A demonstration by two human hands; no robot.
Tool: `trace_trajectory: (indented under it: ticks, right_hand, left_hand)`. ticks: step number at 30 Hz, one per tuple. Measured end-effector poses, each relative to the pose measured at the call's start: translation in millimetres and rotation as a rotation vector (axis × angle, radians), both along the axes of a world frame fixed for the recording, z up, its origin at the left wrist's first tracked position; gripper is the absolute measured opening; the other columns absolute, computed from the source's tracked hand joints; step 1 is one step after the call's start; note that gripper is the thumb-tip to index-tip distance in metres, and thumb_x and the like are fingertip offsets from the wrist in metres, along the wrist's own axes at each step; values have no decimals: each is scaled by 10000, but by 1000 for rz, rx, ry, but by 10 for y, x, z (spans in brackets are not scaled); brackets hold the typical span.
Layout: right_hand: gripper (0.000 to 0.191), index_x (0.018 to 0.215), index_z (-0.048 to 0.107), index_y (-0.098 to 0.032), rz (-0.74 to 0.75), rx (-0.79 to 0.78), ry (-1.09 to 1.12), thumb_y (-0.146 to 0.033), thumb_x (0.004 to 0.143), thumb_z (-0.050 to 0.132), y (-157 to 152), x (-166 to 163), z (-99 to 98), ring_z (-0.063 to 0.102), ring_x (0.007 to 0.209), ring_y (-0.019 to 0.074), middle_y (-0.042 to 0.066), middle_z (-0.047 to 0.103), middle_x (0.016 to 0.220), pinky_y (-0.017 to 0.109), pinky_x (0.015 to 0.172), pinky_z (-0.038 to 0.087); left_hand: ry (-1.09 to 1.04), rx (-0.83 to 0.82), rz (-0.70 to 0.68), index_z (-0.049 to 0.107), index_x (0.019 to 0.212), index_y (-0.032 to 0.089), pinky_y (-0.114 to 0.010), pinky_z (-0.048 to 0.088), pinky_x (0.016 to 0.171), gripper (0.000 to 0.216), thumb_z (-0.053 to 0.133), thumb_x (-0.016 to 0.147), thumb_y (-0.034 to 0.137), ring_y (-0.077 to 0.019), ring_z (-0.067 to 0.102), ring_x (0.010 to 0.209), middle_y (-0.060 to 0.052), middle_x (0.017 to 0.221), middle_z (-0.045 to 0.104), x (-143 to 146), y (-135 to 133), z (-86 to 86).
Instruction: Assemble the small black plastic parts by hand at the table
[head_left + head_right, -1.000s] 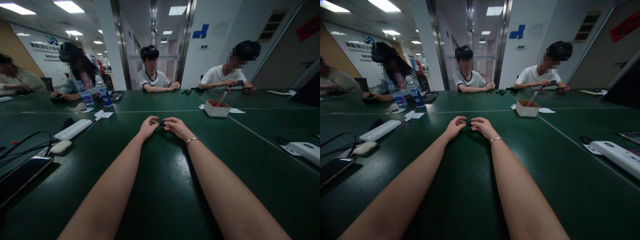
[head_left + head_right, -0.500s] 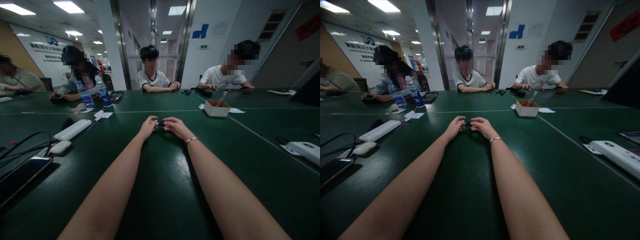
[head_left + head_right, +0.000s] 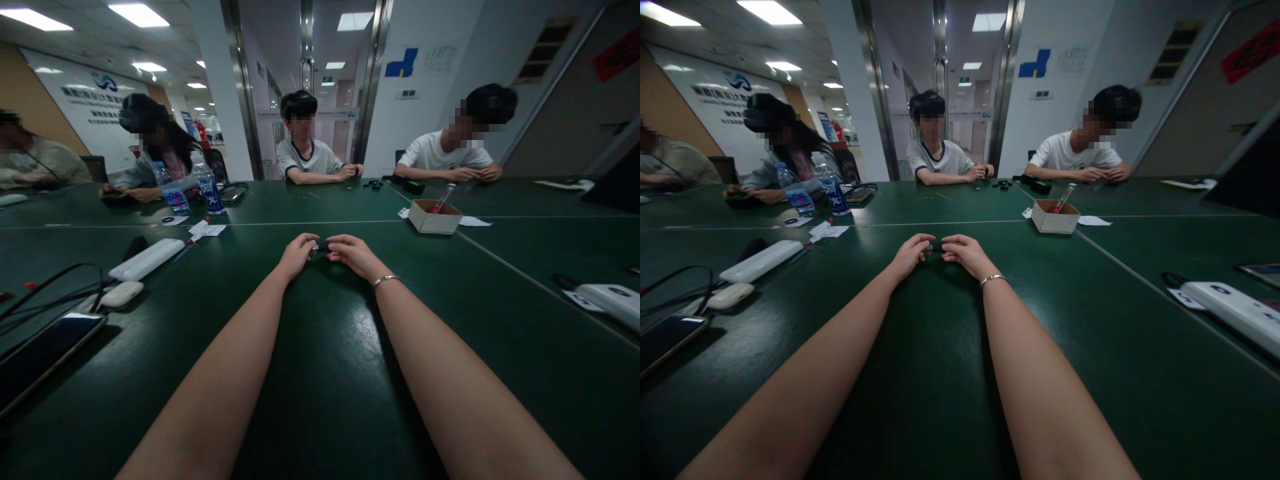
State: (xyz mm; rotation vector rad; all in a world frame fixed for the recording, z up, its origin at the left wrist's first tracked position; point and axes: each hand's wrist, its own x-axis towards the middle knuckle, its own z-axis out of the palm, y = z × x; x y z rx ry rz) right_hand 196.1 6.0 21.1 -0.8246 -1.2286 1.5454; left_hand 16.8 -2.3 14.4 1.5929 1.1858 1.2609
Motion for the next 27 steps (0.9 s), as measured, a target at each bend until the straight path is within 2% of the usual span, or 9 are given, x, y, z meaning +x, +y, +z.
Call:
trace_trajectory:
  ticks: [2,5,9,13,17,21,24,27]
  right_hand:
    - [166,884,666,-116,-3,2,-10,2,791,737,2,0,-2,669,596,125,42,665,709,153,571,594]
    - [167,891,663,-118,-5,-1,-15,0,795,731,2,-4,-1,668,594,123,38,664,706,156,572,593]
    - [173,898,658,-109,-5,-16,-3,26,801,703,-4,-12,9,665,582,118,43,668,714,151,565,587]
    - [173,899,658,-96,-12,-29,-2,58,821,642,-10,-14,18,664,575,120,57,672,720,148,552,582]
    - [182,895,661,-98,-7,-30,7,66,828,621,-10,-12,19,663,575,119,61,676,726,148,557,583]
    - [176,887,664,-100,-3,-22,9,62,828,629,-4,-11,11,664,577,121,54,671,716,151,560,584]
    - [172,887,663,-100,-5,-18,9,58,827,635,3,-10,4,664,578,121,60,674,728,154,563,584]
    - [167,892,662,-98,0,-12,6,53,820,654,7,-8,-2,665,586,125,62,673,726,156,568,584]
  left_hand:
    - [-3,-4,-3,640,1027,155,-222,393,546,235,513,835,205,-102,487,530,6,654,568,-1,-4,7]
    - [-8,-22,-27,639,1020,143,-227,375,522,255,451,896,263,-106,458,491,12,583,532,-7,-8,15]
    - [8,-19,-31,636,1046,151,-213,366,522,236,509,858,213,-91,465,511,11,662,571,-17,-1,10]
    - [35,-32,-52,644,1051,140,-212,351,513,284,443,906,280,-106,474,520,8,594,539,-26,15,-7]
    - [17,-24,-54,634,1082,151,-211,363,522,285,525,825,208,-91,467,524,3,691,582,-35,36,-27]
    - [25,-33,-60,643,1054,147,-217,355,512,285,464,870,270,-107,463,511,5,609,550,-35,42,-38]
    - [19,-16,-36,643,1052,157,-215,372,525,276,520,812,213,-98,478,524,6,675,572,-26,30,-25]
    - [21,-22,-45,634,1059,142,-215,378,525,277,480,841,217,-100,469,508,9,625,555,-17,16,-8]
